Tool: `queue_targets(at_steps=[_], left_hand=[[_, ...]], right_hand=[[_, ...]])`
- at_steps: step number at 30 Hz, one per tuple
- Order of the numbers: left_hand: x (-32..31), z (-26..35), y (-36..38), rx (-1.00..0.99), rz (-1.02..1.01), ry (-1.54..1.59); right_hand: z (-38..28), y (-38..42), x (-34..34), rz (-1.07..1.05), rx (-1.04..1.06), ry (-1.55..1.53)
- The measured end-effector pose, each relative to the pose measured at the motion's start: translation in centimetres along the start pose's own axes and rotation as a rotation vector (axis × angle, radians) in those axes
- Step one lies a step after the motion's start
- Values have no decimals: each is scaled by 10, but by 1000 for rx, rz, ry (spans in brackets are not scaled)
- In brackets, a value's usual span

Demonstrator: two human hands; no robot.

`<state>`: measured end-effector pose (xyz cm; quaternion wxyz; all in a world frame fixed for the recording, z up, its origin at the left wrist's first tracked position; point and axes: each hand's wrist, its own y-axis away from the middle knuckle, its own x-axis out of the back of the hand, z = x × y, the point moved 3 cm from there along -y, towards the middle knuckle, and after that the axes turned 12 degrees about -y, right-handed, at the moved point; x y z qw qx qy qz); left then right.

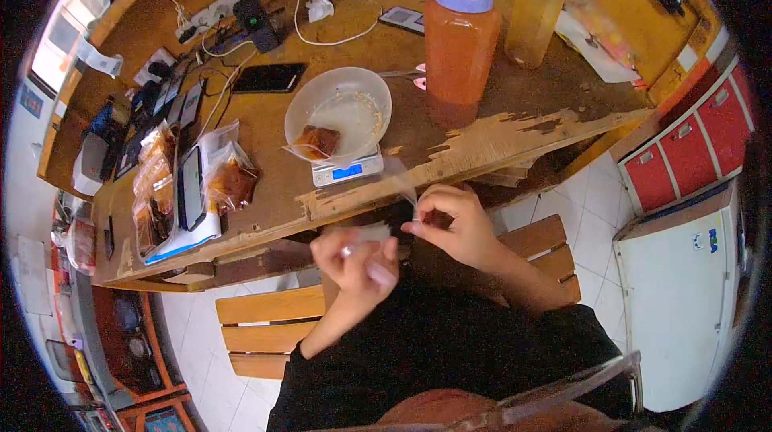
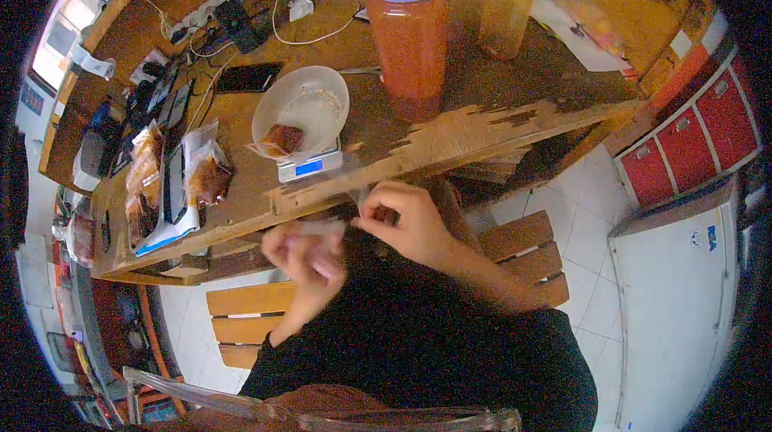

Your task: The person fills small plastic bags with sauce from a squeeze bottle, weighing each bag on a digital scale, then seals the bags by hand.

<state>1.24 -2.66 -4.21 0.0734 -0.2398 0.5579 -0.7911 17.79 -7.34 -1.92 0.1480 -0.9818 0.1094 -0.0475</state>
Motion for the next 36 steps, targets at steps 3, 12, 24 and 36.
queue_targets(at_steps=[3, 12, 24, 36], left_hand=[[-7, 10, -28, 66, -412, 142], [-7, 3, -37, 107, -618, 243], [-6, 3, -31, 76, -661, 150], [-1, 5, -33, 58, -594, -69]], right_hand=[[0, 2, -5, -104, 119, 59], [5, 6, -9, -221, 117, 101], [6, 8, -13, -270, 150, 102], [-8, 10, -7, 48, 187, 416]])
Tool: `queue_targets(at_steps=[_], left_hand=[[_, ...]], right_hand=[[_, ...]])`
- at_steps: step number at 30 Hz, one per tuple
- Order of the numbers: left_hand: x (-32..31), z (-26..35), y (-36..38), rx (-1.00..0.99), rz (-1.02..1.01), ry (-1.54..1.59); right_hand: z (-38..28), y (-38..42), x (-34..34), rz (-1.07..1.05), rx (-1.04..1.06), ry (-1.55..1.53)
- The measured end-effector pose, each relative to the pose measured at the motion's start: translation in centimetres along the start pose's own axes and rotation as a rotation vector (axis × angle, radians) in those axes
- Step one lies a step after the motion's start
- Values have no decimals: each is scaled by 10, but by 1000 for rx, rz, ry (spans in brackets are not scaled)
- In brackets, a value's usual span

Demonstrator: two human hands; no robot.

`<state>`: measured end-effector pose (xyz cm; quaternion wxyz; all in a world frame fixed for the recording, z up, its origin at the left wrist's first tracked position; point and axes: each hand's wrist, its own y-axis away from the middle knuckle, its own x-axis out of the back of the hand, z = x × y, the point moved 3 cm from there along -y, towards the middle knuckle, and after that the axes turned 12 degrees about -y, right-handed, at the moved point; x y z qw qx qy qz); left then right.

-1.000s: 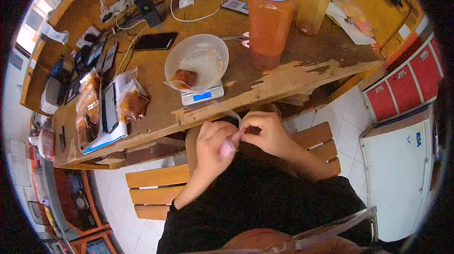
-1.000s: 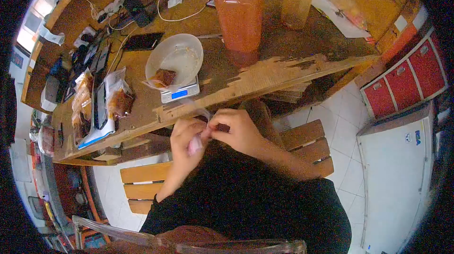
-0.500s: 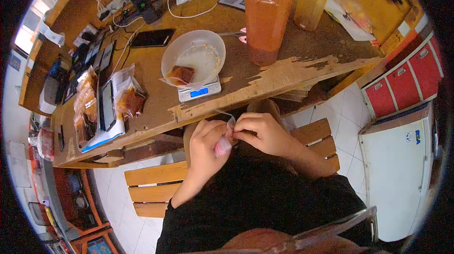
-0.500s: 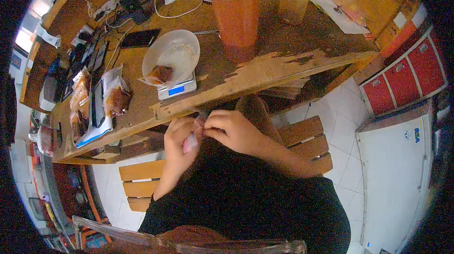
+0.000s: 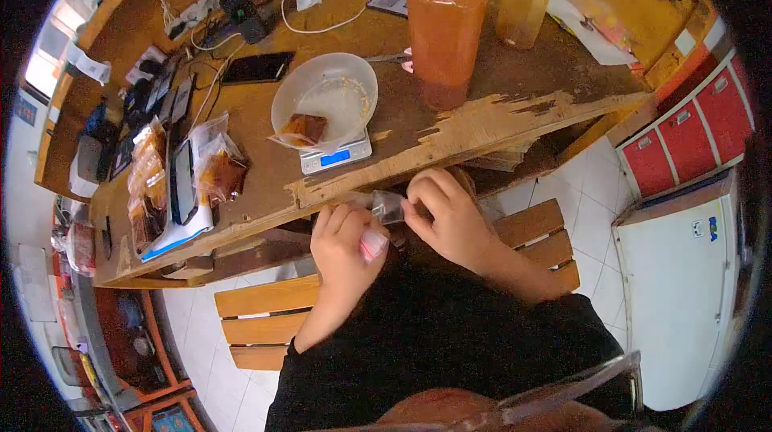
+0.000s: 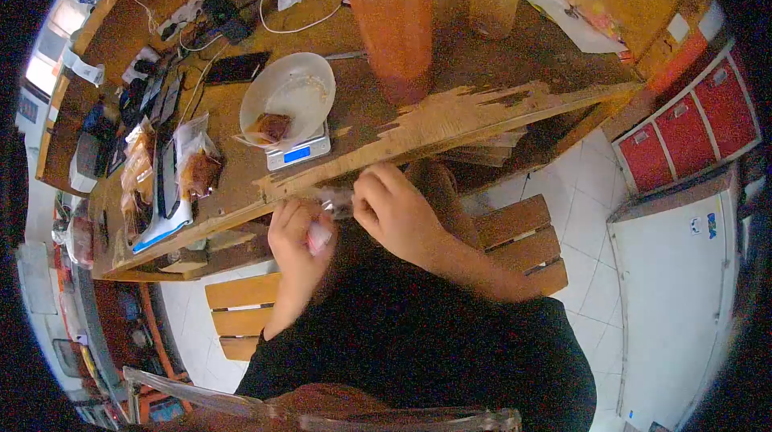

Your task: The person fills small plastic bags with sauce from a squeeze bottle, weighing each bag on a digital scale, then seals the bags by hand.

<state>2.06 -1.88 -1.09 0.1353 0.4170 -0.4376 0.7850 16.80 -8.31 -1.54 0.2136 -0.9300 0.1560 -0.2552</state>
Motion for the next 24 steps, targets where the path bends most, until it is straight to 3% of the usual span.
queue_targets(at_steps=[1, 3, 7, 14, 16, 18, 19, 20, 22, 24], left_hand=[[0, 0, -1, -3, 0, 0], [-1, 3, -2, -29, -16, 81], [-4, 10, -9, -185, -58, 158], [-2, 9, -21, -310, -94, -34], [-1, 4, -24, -235, 41, 152], [1, -2, -25, -180, 39, 181], [-1, -6, -27, -112, 38, 347], [-1, -10, -28, -42, 36, 512], [0, -14, -30, -19, 0, 540], [-3, -17, -36, 74, -63, 929]], right_hand=[[1, -1, 1, 3, 1, 0], [-6, 0, 0, -97, 286, 77], [-1, 0, 2, -168, 78, 58], [-10, -12, 18, -170, 103, -95], [-4, -26, 30, 37, 254, -200], [5, -55, 57, 541, 445, 86], [16, -73, 67, 785, 398, 115], [34, -92, 73, 830, 351, 102], [55, -119, 81, 874, 307, 86], [71, -141, 78, 567, 89, -394]])
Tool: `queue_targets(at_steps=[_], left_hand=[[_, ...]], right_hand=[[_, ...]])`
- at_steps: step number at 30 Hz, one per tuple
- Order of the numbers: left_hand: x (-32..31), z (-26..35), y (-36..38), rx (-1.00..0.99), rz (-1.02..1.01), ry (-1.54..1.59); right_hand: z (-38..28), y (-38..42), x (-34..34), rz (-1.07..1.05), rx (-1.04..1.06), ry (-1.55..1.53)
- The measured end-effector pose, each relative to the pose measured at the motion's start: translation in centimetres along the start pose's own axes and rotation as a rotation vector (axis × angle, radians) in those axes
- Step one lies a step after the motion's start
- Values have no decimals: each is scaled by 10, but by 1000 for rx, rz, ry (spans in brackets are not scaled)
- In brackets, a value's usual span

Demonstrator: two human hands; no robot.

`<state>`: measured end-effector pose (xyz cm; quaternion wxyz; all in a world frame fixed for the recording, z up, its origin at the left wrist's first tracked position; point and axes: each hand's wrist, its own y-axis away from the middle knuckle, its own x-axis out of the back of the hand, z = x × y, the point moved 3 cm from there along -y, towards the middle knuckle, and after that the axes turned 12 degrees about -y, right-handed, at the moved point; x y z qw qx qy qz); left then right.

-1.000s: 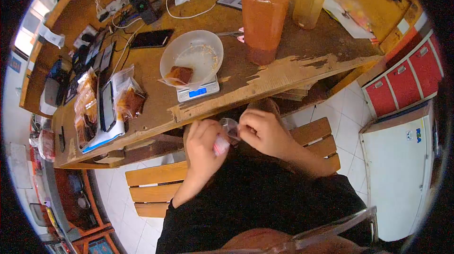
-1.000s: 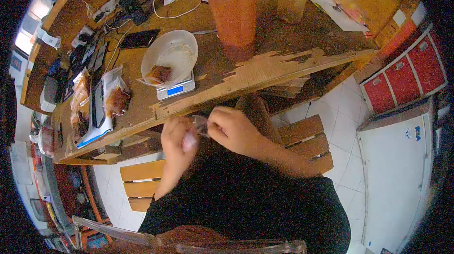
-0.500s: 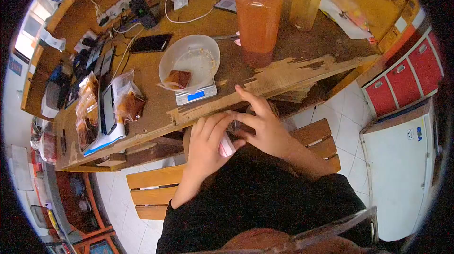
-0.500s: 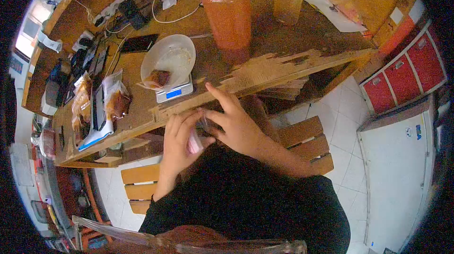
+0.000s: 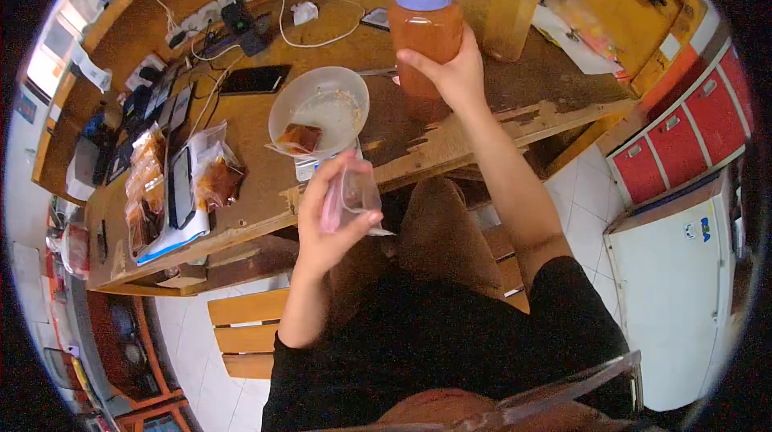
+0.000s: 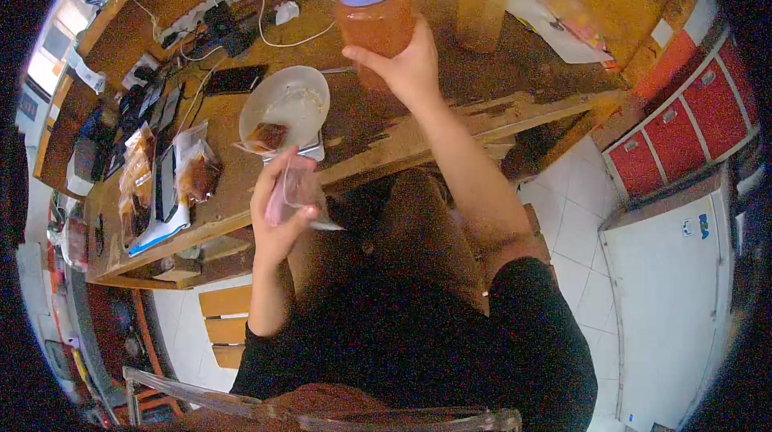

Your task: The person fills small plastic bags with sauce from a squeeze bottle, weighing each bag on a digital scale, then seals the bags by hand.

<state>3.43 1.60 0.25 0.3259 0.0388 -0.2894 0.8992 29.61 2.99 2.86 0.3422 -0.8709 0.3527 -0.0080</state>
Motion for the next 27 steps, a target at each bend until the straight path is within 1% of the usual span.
queue_targets(at_steps=[1, 2, 4, 5, 6, 7, 8, 9, 10, 12, 13, 14, 16, 17, 19, 20, 22, 25, 27], left_hand=[[2, 1, -3, 27, -31, 33], [6, 4, -6, 23, -26, 28], [11, 7, -11, 116, -67, 211], [16, 7, -13, 114, -59, 209], [20, 6, -14, 98, -104, 246], [21, 6, -13, 87, -151, 284], [21, 6, -14, 97, -149, 287], [20, 8, -15, 91, -158, 341], [18, 9, -16, 80, -169, 397], [14, 14, -17, 114, -199, 433], [11, 18, -19, 123, -199, 461], [8, 20, -20, 132, -199, 489], [6, 19, -22, 136, -218, 512], [5, 19, -23, 143, -228, 529], [4, 21, -24, 152, -221, 538], [4, 22, -24, 160, -211, 546], [6, 23, -24, 176, -202, 554], [13, 20, -24, 198, -194, 553], [15, 19, -23, 207, -194, 542]], right_hand=[[0, -3, 1, 14, 23, 164], [0, -1, 4, 10, 27, 159], [-32, 11, 0, -81, 312, 198], [-57, 17, -1, -153, 448, 312], [-73, 16, 1, -161, 445, 308], [-89, 19, -1, -307, 623, 427], [-101, 23, -4, -453, 800, 545], [-110, 24, -6, -526, 883, 590], [-121, 21, -5, -525, 876, 596], [-140, 23, -7, -748, 1125, 854], [-144, 23, -11, -718, 1202, 853], [-149, 20, -12, -717, 1198, 864], [-162, 18, -15, -800, 1356, 889], [-167, 16, -16, -799, 1355, 895], [-173, 17, -21, -916, 1440, 874], [-177, 17, -23, -912, 1440, 874], [-183, 19, -28, -996, 1381, 945], [-189, 19, -32, -954, 1423, 953], [-192, 19, -33, -963, 1419, 956]])
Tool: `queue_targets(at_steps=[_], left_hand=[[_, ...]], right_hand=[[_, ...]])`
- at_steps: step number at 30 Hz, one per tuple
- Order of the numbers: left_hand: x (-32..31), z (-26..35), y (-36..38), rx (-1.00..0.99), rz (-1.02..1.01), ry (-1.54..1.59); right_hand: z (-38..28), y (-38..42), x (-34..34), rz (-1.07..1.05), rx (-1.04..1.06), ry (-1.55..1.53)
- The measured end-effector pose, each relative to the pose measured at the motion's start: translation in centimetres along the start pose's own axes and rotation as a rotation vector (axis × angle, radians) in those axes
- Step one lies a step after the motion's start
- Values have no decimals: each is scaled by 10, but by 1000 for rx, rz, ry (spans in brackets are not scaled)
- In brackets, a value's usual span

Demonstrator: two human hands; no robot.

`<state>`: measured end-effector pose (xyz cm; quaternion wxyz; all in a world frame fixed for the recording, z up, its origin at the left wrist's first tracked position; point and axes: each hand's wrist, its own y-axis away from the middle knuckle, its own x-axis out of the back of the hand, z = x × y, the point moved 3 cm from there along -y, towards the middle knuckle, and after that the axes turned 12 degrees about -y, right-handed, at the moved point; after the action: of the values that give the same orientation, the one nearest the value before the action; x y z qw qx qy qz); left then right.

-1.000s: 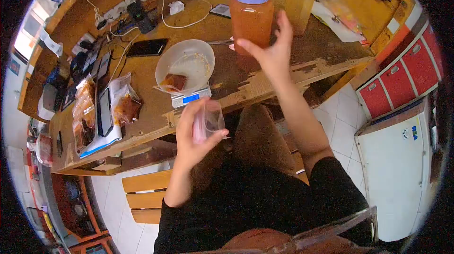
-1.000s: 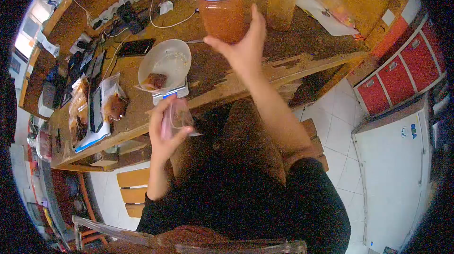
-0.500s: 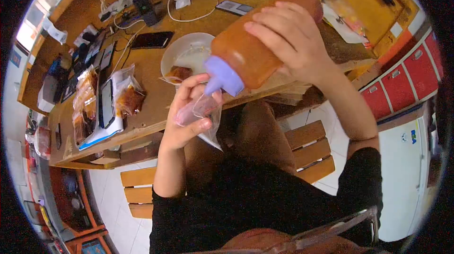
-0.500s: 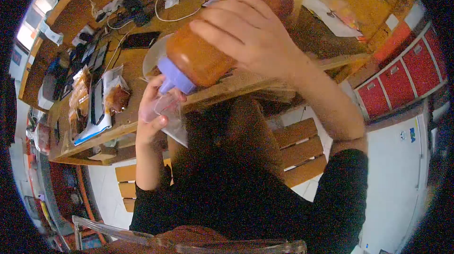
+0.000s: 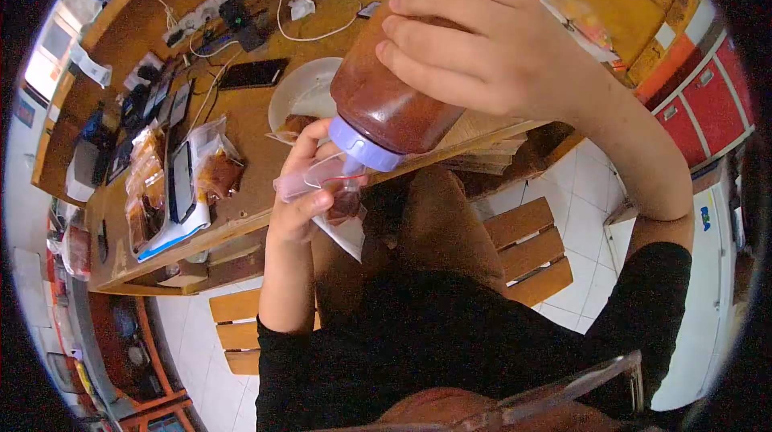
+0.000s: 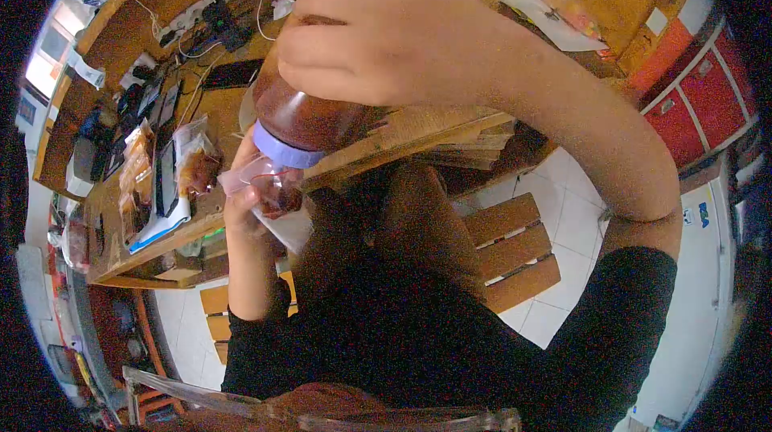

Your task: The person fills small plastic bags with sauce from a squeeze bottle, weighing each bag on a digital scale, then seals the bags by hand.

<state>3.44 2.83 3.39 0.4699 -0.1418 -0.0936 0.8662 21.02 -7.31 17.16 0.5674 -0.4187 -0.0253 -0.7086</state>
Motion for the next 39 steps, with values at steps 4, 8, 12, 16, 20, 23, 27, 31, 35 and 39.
queue_targets(at_steps=[4, 8, 12, 16, 20, 23, 27, 31, 35, 39], left_hand=[[2, 1, 0, 22, 48, 7], [6, 2, -1, 12, 37, 36], [3, 2, -6, -8, 50, 59], [5, -4, -11, 0, 53, 68], [5, -2, -19, -38, 100, 88], [10, 0, -27, -24, 123, 81], [14, 7, -42, -9, 152, 22], [15, 5, -51, -5, 167, -15], [15, -1, -54, 37, 100, -6], [9, -1, -58, 39, 71, -41]], right_hand=[[1, -1, -2, -22, -15, 1], [5, 3, -7, 3, -19, 1], [15, 11, -17, 246, -30, -203], [9, 13, -9, -102, -137, -38], [17, 25, -24, -111, -207, -140], [18, 43, -48, -66, -332, -244], [21, 60, -74, 30, -497, -370], [25, 68, -83, 104, -519, -376], [34, 70, -79, 110, -466, -334], [40, 69, -69, 86, -400, -252]])
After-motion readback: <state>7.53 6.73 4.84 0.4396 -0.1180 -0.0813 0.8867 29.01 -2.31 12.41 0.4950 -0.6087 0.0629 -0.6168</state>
